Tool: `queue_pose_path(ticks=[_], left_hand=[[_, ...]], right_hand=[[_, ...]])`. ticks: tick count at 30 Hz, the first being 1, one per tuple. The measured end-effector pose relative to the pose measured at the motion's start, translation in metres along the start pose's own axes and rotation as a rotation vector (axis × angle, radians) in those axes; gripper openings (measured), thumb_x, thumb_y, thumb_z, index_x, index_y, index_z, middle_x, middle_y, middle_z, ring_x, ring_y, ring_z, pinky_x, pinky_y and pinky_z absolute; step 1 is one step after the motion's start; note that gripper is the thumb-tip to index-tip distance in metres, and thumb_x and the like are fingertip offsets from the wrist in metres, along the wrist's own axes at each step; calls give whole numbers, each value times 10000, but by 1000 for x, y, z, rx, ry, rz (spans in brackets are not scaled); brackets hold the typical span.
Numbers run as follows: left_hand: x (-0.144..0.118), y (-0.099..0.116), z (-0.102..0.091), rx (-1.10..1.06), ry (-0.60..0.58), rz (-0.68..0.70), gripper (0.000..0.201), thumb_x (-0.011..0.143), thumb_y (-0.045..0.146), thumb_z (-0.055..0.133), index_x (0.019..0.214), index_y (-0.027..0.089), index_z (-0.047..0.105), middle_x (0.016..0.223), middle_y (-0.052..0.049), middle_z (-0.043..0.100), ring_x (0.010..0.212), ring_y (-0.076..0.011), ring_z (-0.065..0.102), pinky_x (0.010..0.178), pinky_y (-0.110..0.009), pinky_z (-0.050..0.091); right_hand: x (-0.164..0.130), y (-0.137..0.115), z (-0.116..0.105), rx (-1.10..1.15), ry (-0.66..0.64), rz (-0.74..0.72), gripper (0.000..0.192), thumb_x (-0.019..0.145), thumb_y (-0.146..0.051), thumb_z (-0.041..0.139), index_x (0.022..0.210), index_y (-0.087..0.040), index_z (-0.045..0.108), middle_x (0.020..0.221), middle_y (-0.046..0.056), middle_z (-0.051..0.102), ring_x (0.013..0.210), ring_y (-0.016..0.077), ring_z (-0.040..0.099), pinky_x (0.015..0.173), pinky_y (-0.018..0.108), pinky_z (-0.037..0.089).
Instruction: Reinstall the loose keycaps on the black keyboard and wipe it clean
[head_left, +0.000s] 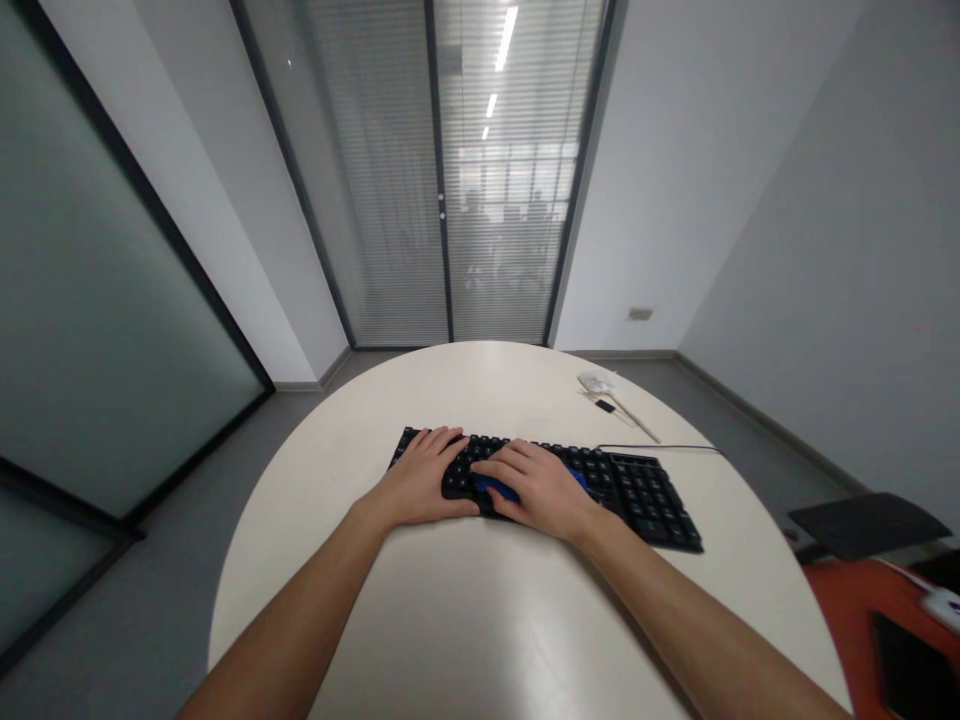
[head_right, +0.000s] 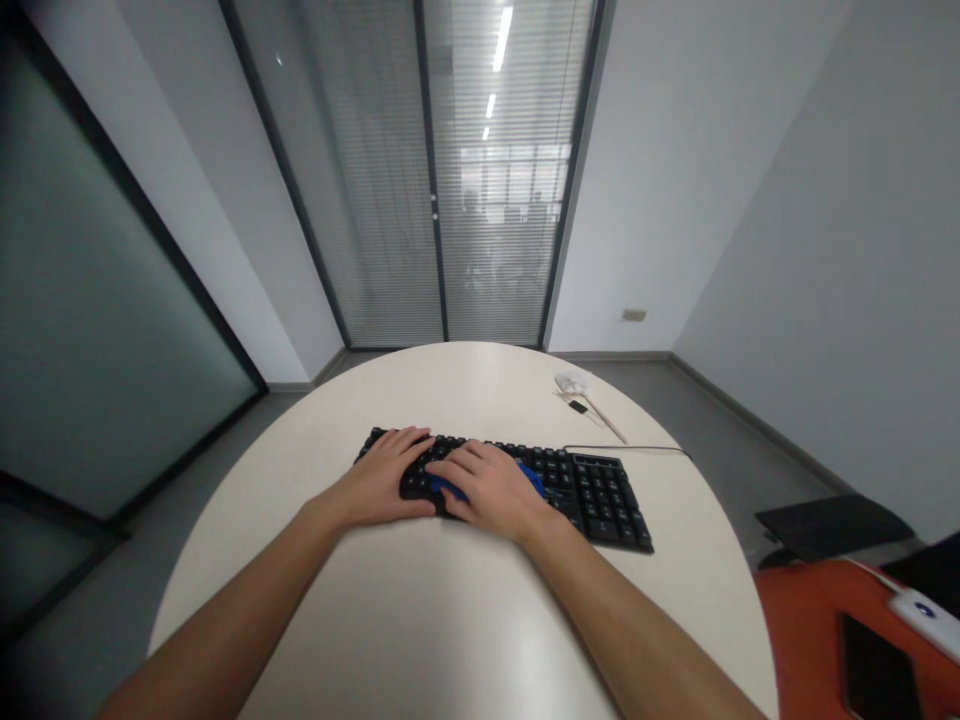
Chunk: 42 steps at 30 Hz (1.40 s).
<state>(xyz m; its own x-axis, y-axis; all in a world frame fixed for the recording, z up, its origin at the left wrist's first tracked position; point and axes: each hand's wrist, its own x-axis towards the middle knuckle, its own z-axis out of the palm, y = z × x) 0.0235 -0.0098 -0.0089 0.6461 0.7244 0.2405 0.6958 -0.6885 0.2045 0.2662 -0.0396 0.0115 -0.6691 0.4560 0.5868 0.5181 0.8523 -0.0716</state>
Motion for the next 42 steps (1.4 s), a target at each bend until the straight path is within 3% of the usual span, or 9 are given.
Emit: queue_pose_path(ticks=[5,11,16,24,30,34,37,40,42], left_hand=[[0,1,-1,-4,5,0,970,709,733,700,1482,225,405,1539,-136,404,1423,-361,345,1197,-562,218],[0,1,-1,2,-7,-3,972,732,771,646,1483,204,402,1561,-136,373,1438,-356,320,1206,-544,207],[-1,0,0,-14,-6,-6,996,724,786,640,1493,202,394,1568,-135,364,1444,-359,313,1211,-544,195],[0,1,-2,-33,-13,-22,1023,718,775,656,1512,201,361,1565,-143,369,1443,-358,319,1206,-545,200],[0,1,-1,-24,-14,-24,1014,716,756,673,1507,198,370,1564,-143,370,1441,-358,321,1208,-539,195],[0,0,0,-30,-15,-25,998,728,754,665,1503,193,378,1564,-147,367,1442,-360,318,1205,-547,200],[0,0,-1,-41,-10,-19,996,721,757,670,1502,210,380,1557,-141,381,1440,-360,320,1203,-546,205],[0,0,-2,-38,-15,-20,1009,718,767,664,1507,209,372,1563,-141,373,1445,-359,313,1204,-542,201],[0,1,-2,-36,-16,-21,1008,719,768,661,1504,203,376,1563,-143,371,1444,-360,314,1204,-543,200]], right_hand=[[5,-3,-8,-12,251,35,315,980,-249,535,1290,-222,587,1114,107,632,1086,239,547,959,442,507],[1,3,-7,16,-138,115,308,967,-329,562,1240,-213,645,1342,102,597,1247,270,512,1079,496,428],[-5,7,-15,47,-272,176,568,818,-428,721,1316,-180,611,1526,112,449,1419,348,344,1151,520,349],[0,7,-17,-8,-315,177,631,817,-504,719,1363,-221,581,1198,121,661,1065,292,573,928,483,479],[-2,3,-13,41,-290,156,405,802,-507,745,1079,-215,693,1427,89,552,1262,314,482,1011,494,434],[-1,-2,-11,71,-278,195,330,907,-497,626,1048,-206,694,1305,82,650,1291,305,469,1047,497,403],[2,-5,-9,65,-262,212,266,984,-377,525,1119,-212,684,1167,78,699,1192,261,540,1011,449,431],[4,-7,-7,38,-240,215,365,960,-329,552,1301,-213,609,1170,91,684,1120,252,568,969,435,457],[5,-7,-5,23,-235,221,360,935,-330,580,1268,-207,637,1160,92,683,1089,256,578,946,432,470]])
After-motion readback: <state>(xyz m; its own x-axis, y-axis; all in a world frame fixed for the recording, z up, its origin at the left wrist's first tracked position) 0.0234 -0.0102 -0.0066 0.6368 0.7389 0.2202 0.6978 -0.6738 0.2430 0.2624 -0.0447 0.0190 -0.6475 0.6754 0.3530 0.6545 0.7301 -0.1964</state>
